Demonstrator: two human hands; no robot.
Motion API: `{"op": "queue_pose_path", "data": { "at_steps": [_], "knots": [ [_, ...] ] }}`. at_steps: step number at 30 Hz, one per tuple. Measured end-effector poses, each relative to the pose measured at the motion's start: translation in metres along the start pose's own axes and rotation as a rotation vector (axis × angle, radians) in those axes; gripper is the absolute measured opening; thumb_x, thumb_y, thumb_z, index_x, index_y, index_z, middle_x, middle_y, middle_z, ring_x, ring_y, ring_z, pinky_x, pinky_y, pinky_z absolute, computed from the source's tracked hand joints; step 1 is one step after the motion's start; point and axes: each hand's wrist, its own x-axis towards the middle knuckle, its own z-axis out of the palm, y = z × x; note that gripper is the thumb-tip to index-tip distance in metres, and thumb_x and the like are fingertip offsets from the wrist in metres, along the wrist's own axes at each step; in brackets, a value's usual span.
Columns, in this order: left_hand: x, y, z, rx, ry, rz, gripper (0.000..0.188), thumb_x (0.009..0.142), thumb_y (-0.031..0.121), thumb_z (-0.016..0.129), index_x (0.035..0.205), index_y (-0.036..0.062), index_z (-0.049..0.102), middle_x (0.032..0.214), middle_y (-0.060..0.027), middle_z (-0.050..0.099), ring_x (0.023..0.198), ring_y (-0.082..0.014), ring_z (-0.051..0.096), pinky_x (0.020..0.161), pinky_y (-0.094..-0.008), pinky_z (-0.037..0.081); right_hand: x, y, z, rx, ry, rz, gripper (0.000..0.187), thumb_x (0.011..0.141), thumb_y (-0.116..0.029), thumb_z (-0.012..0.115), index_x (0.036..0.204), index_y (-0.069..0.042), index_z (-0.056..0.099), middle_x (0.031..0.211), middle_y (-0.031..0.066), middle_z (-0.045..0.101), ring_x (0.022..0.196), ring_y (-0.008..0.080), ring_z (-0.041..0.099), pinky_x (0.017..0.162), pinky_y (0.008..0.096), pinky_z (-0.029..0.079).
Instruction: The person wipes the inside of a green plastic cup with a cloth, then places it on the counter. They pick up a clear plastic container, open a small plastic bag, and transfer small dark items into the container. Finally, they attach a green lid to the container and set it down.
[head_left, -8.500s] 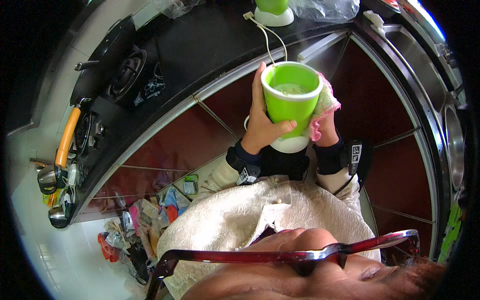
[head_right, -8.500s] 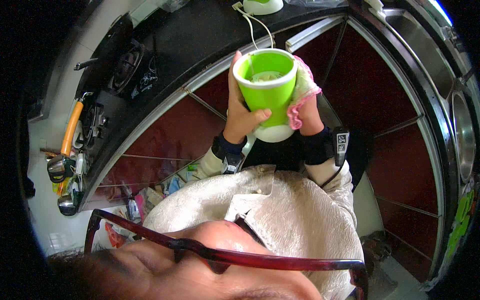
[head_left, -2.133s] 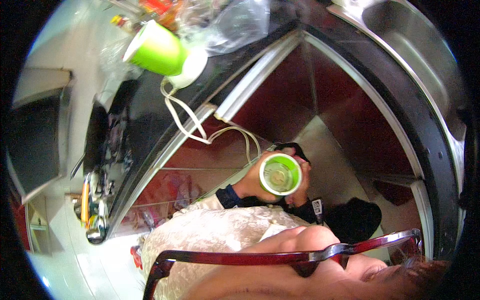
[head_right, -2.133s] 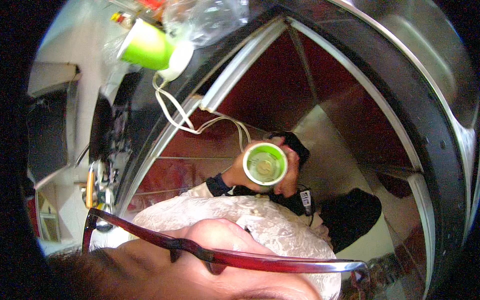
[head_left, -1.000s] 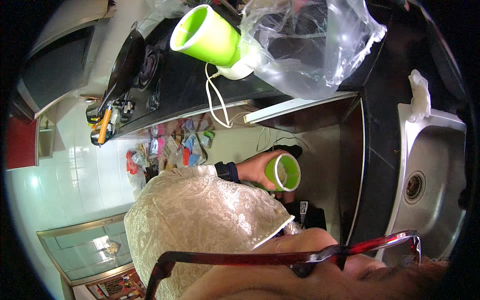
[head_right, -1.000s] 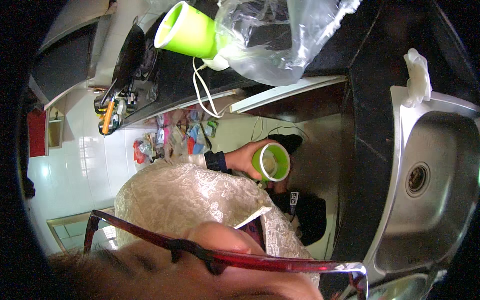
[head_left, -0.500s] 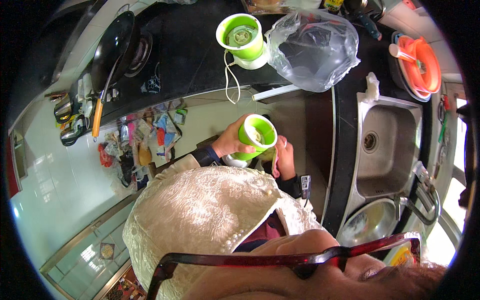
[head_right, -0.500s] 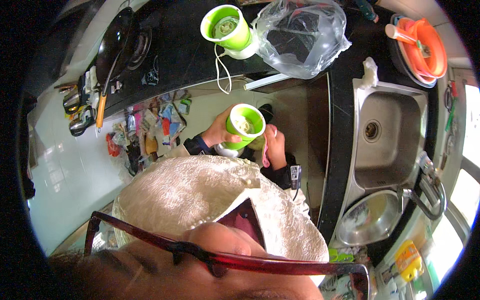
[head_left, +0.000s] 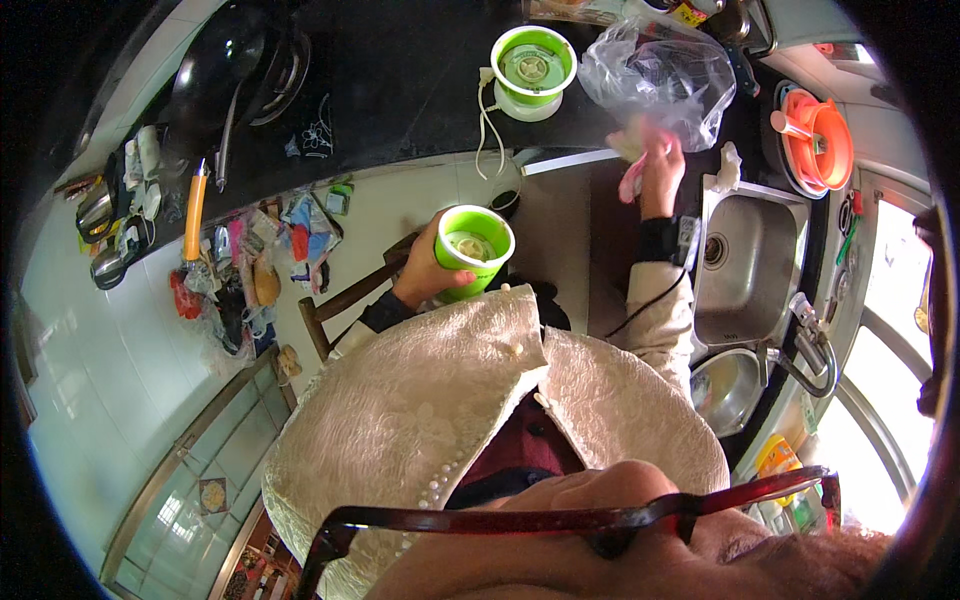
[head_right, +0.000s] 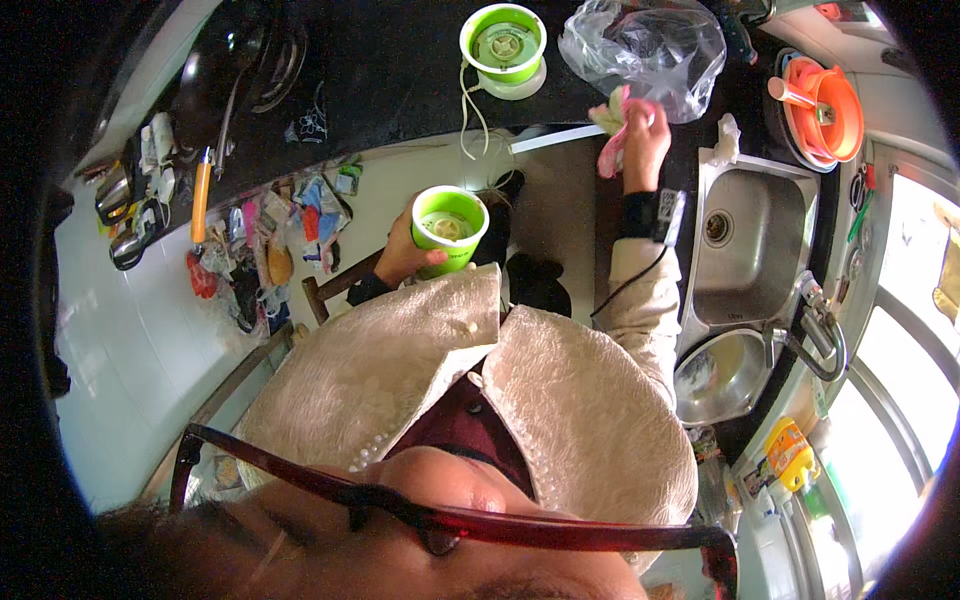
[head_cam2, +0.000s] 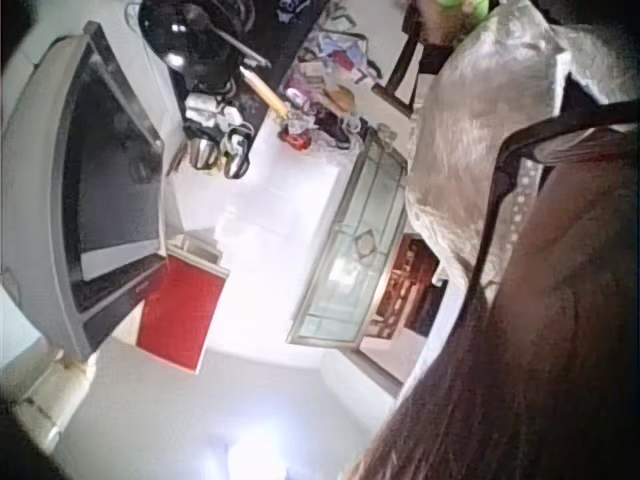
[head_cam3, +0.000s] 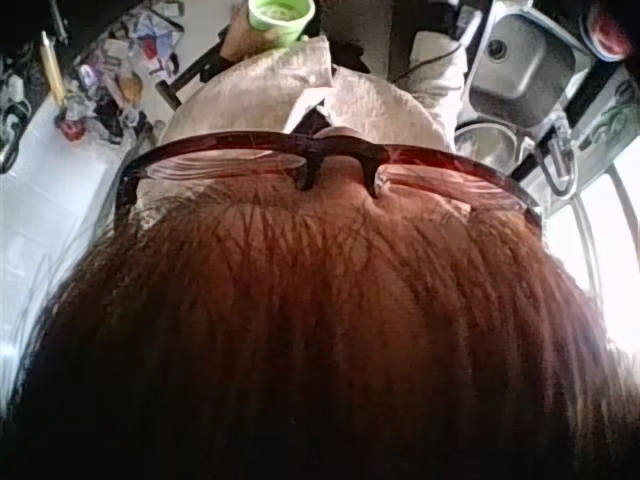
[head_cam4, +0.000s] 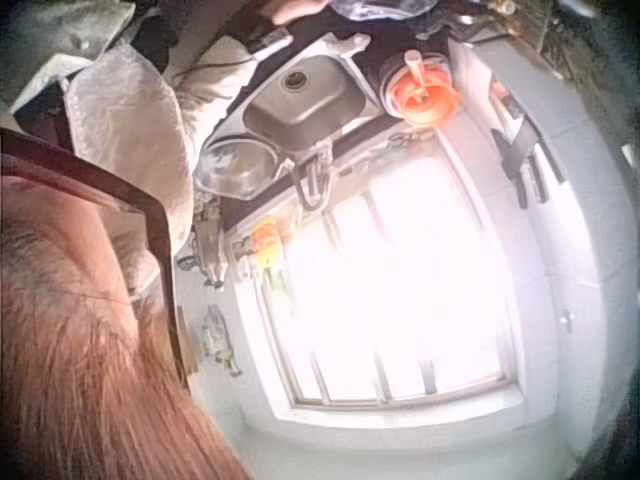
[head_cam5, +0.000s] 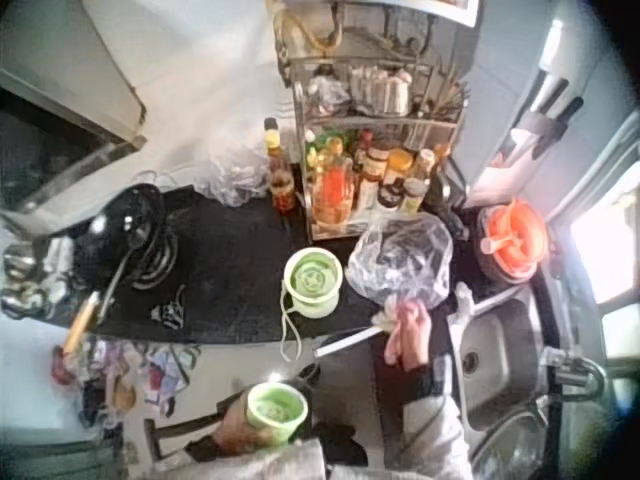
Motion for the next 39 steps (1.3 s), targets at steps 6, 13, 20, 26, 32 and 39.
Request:
{"op": "queue_pose_path", "data": {
  "at_steps": [6,13,20,26,32,39],
  "knots": [
    [-0.006,-0.005,-0.024,-0.019,0.107,-0.083,0.096,0.056,0.009,0.087,0.144,0.0052,0.048,0.131,-0.0084,0.062,0.122,-0.0213,0.059,0.108,-0.0358,0.044,-0.039,0.05,0.033,-0.495,0.042,-0.142,0.02,0.093,-0.025,0.067,0.093,-0.004,0.067,0.08,0.0165,0.07,0.07,0.0281,0.067,0.068,0.0408,0.053],
    [-0.009,-0.002,-0.035,0.032,0.19,-0.047,0.095,0.054,0.011,0.088,0.141,0.006,0.05,0.128,-0.0077,0.064,0.119,-0.0207,0.061,0.106,-0.0362,0.046,-0.09,0.051,0.126,-0.574,-0.358,-0.229,0.01,0.095,-0.011,0.059,0.098,-0.006,0.067,0.08,0.0144,0.07,0.072,0.0275,0.07,0.068,0.0391,0.055],
    [-0.007,0.009,-0.047,-0.028,0.202,-0.027,0.092,0.056,0.008,0.086,0.14,0.0043,0.049,0.128,-0.0086,0.064,0.118,-0.0208,0.061,0.105,-0.036,0.047,-0.062,0.002,0.125,-0.344,-0.167,-0.123,0.026,0.09,-0.013,0.07,0.113,-0.006,0.061,0.073,0.0116,0.068,0.065,0.0212,0.066,0.062,0.0364,0.053],
    [0.002,0.014,-0.058,-0.013,0.218,0.0,0.095,0.054,0.007,0.086,0.142,0.0048,0.048,0.128,-0.0083,0.063,0.119,-0.021,0.061,0.106,-0.0361,0.047,-0.012,0.007,0.14,-0.37,-0.271,-0.019,0.062,0.075,-0.018,0.084,0.122,0.001,0.049,0.105,0.0239,0.071,0.097,0.034,0.071,0.085,0.0415,0.054],
    [0.007,0.011,-0.073,-0.06,0.244,-0.03,0.098,0.054,0.007,0.087,0.143,0.0048,0.047,0.129,-0.0086,0.063,0.121,-0.0225,0.06,0.108,-0.0365,0.045,0.01,0.028,0.196,-0.327,-0.21,-0.154,0.068,0.073,-0.021,0.086,0.124,0.002,0.047,0.103,0.0266,0.069,0.098,0.0394,0.07,0.085,0.0432,0.054],
    [0.007,0.025,-0.091,-0.166,0.272,-0.01,0.09,0.061,0.016,0.087,0.14,0.0008,0.048,0.125,-0.0111,0.064,0.117,-0.0216,0.062,0.104,-0.0364,0.047,0.028,0.019,0.198,-0.444,-0.346,-0.12,0.058,0.08,-0.022,0.077,0.13,0.0,0.058,0.109,0.0237,0.071,0.101,0.0315,0.07,0.087,0.0382,0.055]
  ]
}}
